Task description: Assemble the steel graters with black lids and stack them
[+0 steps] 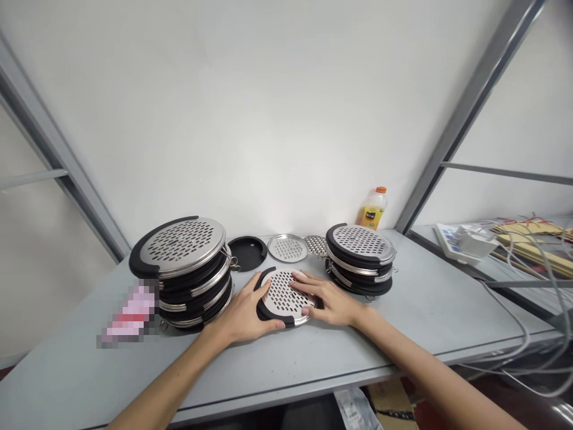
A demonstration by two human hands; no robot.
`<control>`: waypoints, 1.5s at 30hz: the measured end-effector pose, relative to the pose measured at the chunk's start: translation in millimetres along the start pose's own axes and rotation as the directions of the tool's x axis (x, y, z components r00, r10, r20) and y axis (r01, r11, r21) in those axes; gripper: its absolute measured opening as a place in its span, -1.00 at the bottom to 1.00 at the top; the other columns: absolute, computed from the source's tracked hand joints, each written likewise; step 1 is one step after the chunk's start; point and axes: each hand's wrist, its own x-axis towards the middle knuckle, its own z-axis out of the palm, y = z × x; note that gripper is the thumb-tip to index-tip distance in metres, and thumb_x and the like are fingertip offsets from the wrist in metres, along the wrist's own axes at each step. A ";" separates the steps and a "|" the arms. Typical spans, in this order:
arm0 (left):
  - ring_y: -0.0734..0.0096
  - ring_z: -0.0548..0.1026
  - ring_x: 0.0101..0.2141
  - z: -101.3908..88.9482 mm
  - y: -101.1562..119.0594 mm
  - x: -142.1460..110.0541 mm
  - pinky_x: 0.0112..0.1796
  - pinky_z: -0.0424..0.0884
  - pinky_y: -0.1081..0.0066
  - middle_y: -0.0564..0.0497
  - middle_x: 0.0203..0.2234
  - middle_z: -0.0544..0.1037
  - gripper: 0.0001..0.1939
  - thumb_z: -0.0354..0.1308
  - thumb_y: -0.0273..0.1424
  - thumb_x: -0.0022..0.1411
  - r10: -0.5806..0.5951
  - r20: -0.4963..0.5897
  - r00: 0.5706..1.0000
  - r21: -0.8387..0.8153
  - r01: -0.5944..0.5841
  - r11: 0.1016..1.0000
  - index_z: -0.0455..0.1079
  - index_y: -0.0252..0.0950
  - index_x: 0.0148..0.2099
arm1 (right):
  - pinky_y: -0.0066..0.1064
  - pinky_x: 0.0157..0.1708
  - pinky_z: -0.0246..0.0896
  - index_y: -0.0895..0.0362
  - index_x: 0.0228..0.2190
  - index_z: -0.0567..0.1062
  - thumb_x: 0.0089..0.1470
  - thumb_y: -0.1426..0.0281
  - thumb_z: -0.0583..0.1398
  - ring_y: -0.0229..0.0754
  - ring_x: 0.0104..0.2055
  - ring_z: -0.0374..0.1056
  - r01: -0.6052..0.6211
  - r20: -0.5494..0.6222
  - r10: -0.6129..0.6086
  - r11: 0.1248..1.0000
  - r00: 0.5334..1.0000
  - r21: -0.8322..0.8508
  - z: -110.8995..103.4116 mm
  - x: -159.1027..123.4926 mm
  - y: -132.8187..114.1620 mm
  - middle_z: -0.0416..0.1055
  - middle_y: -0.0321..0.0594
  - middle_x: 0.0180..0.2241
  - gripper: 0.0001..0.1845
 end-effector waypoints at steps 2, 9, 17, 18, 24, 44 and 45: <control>-0.07 0.10 0.24 0.2 0.9 -0.2 0.18 0.15 0.13 -0.12 0.34 -0.09 0.00 0.25 0.09 -0.05 -0.007 0.002 1.000 -0.003 0.007 1.000 0.07 -0.26 0.33 | 0.03 0.25 -0.14 0.08 0.24 0.14 0.13 0.06 0.11 0.13 0.34 -0.17 -0.010 -0.004 0.010 1.000 1.000 -0.008 1.5 -0.7 0.1 -0.10 -0.05 0.31 -0.28; -0.04 0.02 0.27 2.6 2.8 -2.4 0.21 0.08 0.13 -0.13 0.34 -0.13 -0.03 0.22 0.06 0.02 0.022 -0.005 1.000 -0.014 -0.022 1.000 -0.02 -0.26 0.35 | 0.05 0.26 -0.15 0.06 0.26 0.10 0.20 0.07 0.03 0.13 0.36 -0.23 -0.062 -0.034 0.060 0.995 0.998 -0.075 15.8 -0.9 -4.6 -0.11 -0.11 0.33 -0.32; 0.00 -0.02 0.28 4.0 10.2 2.5 0.20 0.07 0.10 -0.17 0.30 -0.07 0.05 0.23 0.05 0.01 -0.010 -0.038 0.999 -0.066 0.008 0.998 -0.19 -0.21 0.38 | 0.01 0.23 -0.06 0.14 0.24 0.15 0.24 0.12 -0.02 0.08 0.31 -0.07 -0.214 -0.195 0.204 0.976 0.959 -0.034 28.0 18.1 -8.6 0.01 0.02 0.29 -0.37; -0.03 -0.06 0.29 5.2 10.4 4.5 0.21 0.05 0.08 -0.19 0.31 -0.10 0.08 0.25 0.07 -0.02 -0.018 -0.041 0.999 -0.062 0.015 0.998 -0.20 -0.23 0.37 | 0.04 0.22 -0.06 0.14 0.24 0.13 0.23 0.11 0.00 0.11 0.32 -0.08 -0.220 -0.189 0.209 0.975 0.960 -0.040 28.8 20.0 -8.0 -0.03 0.02 0.30 -0.36; -0.08 -0.11 0.29 10.1 10.9 14.3 0.23 0.00 0.08 -0.20 0.32 -0.08 0.20 0.31 0.10 -0.17 0.019 -0.043 0.999 -0.066 -0.022 0.998 -0.16 -0.30 0.36 | 0.09 0.23 -0.13 0.08 0.23 0.17 0.24 0.12 -0.01 0.15 0.33 -0.13 -0.173 -0.152 0.166 0.984 0.974 -0.032 28.6 22.0 -3.4 -0.06 -0.05 0.31 -0.40; -0.10 -0.16 0.30 13.5 5.3 15.0 0.24 -0.06 0.06 -0.24 0.33 -0.15 0.43 0.36 0.15 -0.32 -0.011 0.016 1.000 -0.147 0.013 0.989 -0.35 -0.34 0.39 | 0.05 0.29 -0.23 0.16 0.31 -0.14 0.27 0.15 -0.07 0.03 0.37 -0.29 -0.063 -0.143 0.068 0.997 0.987 0.042 38.9 31.4 4.4 -0.21 -0.05 0.34 -0.30; -0.09 -0.16 0.30 12.4 5.1 15.4 0.24 -0.06 0.06 -0.23 0.33 -0.15 0.42 0.36 0.14 -0.31 -0.002 0.020 1.000 -0.145 0.005 0.989 -0.35 -0.33 0.39 | 0.06 0.29 -0.23 0.16 0.31 -0.13 0.26 0.15 -0.07 0.04 0.37 -0.28 -0.073 -0.148 0.079 0.996 0.986 0.049 39.2 32.1 3.7 -0.19 -0.04 0.34 -0.30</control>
